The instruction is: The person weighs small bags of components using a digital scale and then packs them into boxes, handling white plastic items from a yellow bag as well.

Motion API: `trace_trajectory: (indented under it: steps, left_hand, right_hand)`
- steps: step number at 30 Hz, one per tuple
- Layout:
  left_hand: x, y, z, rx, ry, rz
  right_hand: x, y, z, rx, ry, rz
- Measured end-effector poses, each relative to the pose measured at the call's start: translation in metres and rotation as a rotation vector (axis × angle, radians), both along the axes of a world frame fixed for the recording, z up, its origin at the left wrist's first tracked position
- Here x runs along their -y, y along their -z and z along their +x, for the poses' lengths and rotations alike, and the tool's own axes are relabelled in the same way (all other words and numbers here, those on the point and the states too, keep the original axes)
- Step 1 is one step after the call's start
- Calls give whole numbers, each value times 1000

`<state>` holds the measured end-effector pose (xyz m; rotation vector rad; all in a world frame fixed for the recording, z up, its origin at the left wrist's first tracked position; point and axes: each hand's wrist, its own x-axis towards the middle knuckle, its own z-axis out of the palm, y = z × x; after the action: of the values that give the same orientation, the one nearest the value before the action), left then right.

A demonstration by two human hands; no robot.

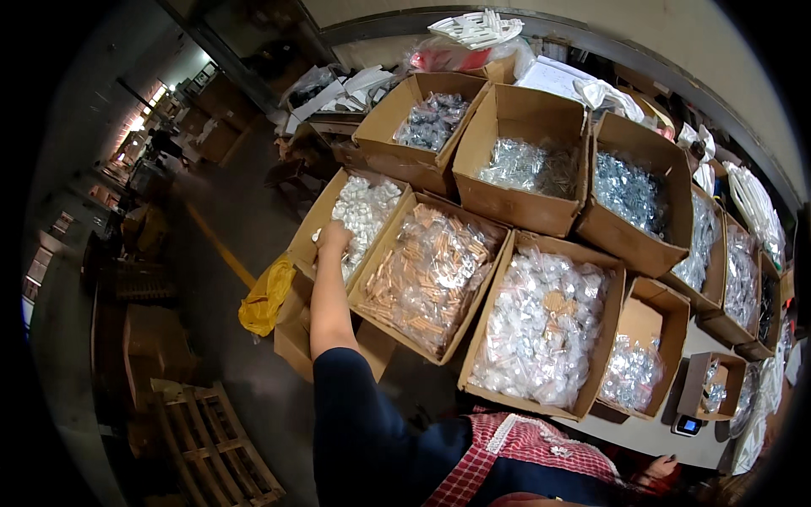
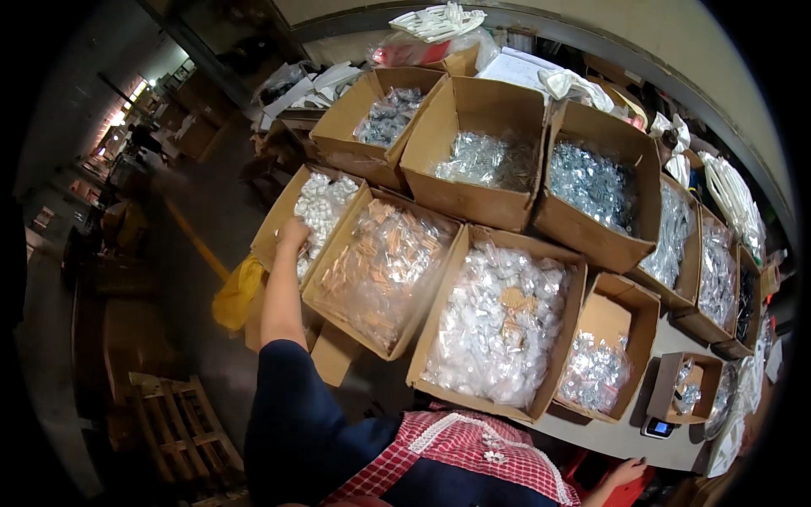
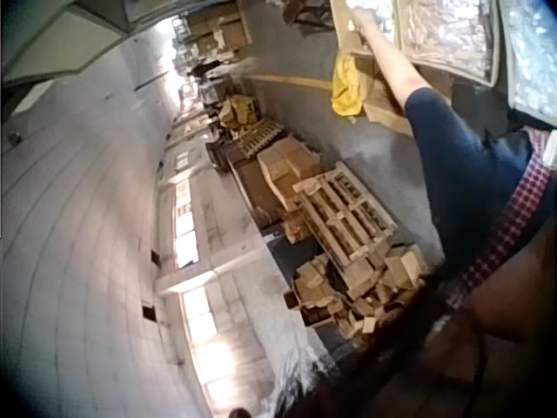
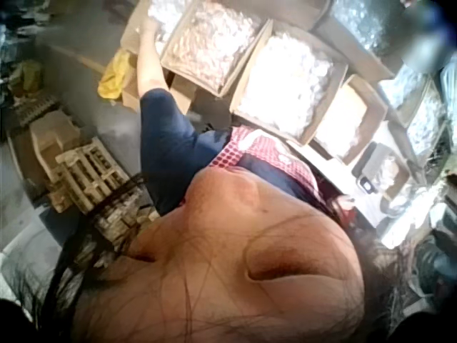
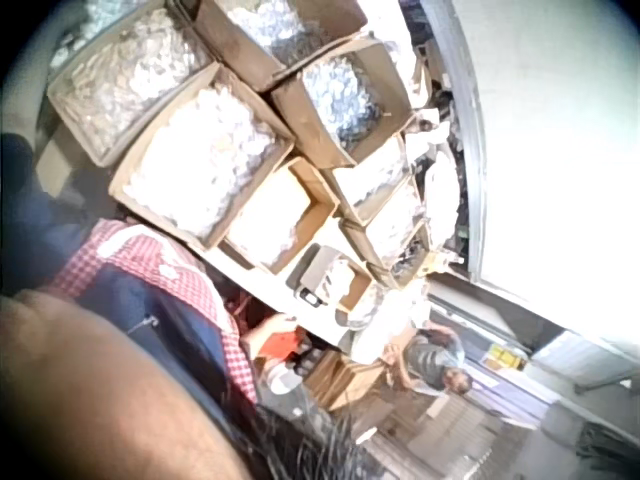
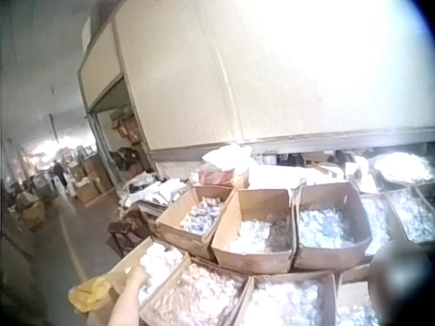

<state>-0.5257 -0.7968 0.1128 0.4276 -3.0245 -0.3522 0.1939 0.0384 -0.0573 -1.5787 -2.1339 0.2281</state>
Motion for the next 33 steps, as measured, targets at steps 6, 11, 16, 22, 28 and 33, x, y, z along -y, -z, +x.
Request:
trace_trajectory:
  steps: [6,11,16,22,28,33]
  left_hand:
    - [29,15,-2,-158,-31,343]
    - [-103,-51,32,-254,32,1554]
    - [-284,-105,121,454,453,1515]
    - [-524,-137,259,1024,1117,1327]
    - [-717,-131,355,1120,1254,1147]
    - [-780,-120,400,954,1190,1317]
  right_hand:
    - [83,24,23,29,-253,-486]
    - [159,28,26,-527,-50,-809]
    - [211,16,-27,-357,3,-1197]
    - [251,36,17,-395,-33,-1314]
    - [321,61,164,-645,607,-1016]
    - [420,82,292,-624,1315,-878]
